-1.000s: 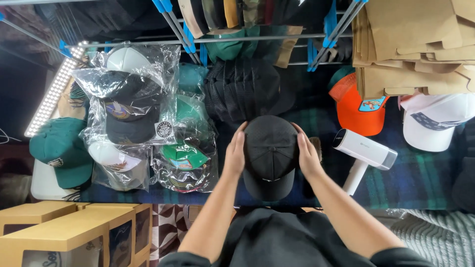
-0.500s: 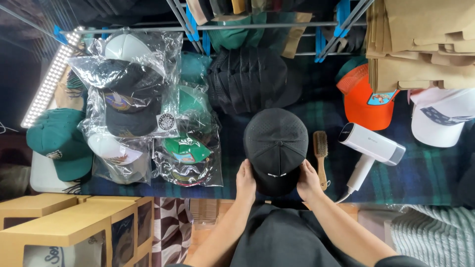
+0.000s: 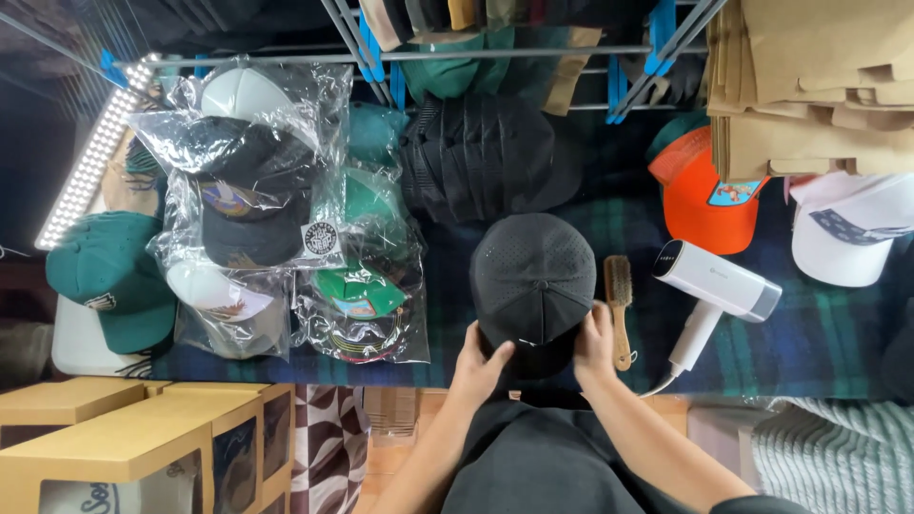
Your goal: A person uses a handheld steamer and a brush to prepare baseball caps by removing wrinkles and lint, then places them into individual cardboard display boxes.
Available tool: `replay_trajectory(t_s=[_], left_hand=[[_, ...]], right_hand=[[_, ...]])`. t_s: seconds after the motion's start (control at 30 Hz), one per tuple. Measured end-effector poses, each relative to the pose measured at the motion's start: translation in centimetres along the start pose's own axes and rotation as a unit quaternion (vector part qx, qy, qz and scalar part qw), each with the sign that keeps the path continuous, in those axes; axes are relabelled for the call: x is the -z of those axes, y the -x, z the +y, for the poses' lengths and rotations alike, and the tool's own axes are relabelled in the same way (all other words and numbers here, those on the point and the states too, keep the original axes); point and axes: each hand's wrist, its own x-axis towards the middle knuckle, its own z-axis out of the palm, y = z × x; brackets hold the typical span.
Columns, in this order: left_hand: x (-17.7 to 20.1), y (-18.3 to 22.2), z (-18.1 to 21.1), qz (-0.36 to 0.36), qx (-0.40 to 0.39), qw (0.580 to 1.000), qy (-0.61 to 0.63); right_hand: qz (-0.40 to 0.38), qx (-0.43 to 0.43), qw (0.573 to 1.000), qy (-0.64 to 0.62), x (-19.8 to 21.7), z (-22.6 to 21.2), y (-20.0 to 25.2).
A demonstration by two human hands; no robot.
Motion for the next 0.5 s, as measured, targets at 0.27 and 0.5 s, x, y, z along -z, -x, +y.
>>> replay_trajectory(t_s=[0.27,0.5], left_hand=[[-1.8,2.6,5.4,0.071,0.000,0.996,-0.047],[-6.7,1.9,3.9,0.248,-0.059,0.954,-0.157]], right_hand=[[-0.248,0.165,0.893,0.337,-9.5,-24.5,-8.2],[-0.356,0.258,0.685,0.581,-17.6,-23.0,-12.8]])
